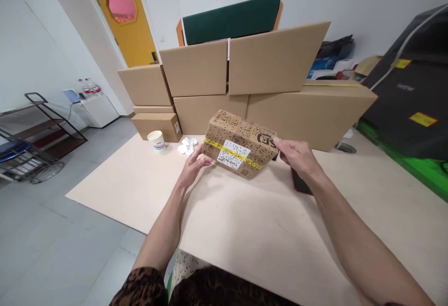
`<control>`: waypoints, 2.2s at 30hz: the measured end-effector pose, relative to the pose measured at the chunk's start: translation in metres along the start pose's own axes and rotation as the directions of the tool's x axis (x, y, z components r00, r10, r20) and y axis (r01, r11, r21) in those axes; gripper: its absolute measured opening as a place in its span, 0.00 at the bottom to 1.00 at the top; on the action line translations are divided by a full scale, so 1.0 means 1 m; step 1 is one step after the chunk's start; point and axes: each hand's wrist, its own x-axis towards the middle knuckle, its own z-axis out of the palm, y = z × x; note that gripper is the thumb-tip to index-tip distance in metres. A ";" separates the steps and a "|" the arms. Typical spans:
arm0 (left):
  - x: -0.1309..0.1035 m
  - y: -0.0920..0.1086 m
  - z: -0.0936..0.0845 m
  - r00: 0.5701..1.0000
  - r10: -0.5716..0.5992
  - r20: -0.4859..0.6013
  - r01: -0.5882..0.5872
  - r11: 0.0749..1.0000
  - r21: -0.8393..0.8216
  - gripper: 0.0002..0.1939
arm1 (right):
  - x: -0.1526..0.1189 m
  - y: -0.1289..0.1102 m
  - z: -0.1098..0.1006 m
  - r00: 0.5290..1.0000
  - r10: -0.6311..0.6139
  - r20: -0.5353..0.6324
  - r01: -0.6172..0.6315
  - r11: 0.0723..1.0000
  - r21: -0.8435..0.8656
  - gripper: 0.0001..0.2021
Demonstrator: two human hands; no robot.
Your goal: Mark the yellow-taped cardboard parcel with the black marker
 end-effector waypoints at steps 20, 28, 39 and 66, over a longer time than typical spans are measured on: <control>-0.001 -0.004 0.002 0.996 0.020 -0.090 -0.016 0.999 0.049 0.41 | -0.007 -0.023 -0.001 0.977 -0.204 -0.054 0.196 0.972 -0.131 0.34; -0.002 0.001 0.005 0.992 0.056 -0.110 -0.050 0.997 0.057 0.37 | -0.001 -0.018 0.001 0.979 -0.202 0.003 0.202 0.978 0.059 0.27; -0.002 0.003 0.010 0.992 0.109 -0.061 -0.102 0.989 0.112 0.39 | 0.000 -0.005 0.007 0.996 0.083 -0.025 -0.070 0.942 0.329 0.25; 0.005 -0.012 0.003 0.989 0.120 -0.086 -0.118 0.993 0.025 0.46 | 0.009 0.005 0.019 0.890 0.452 -0.055 -0.320 0.707 0.631 0.11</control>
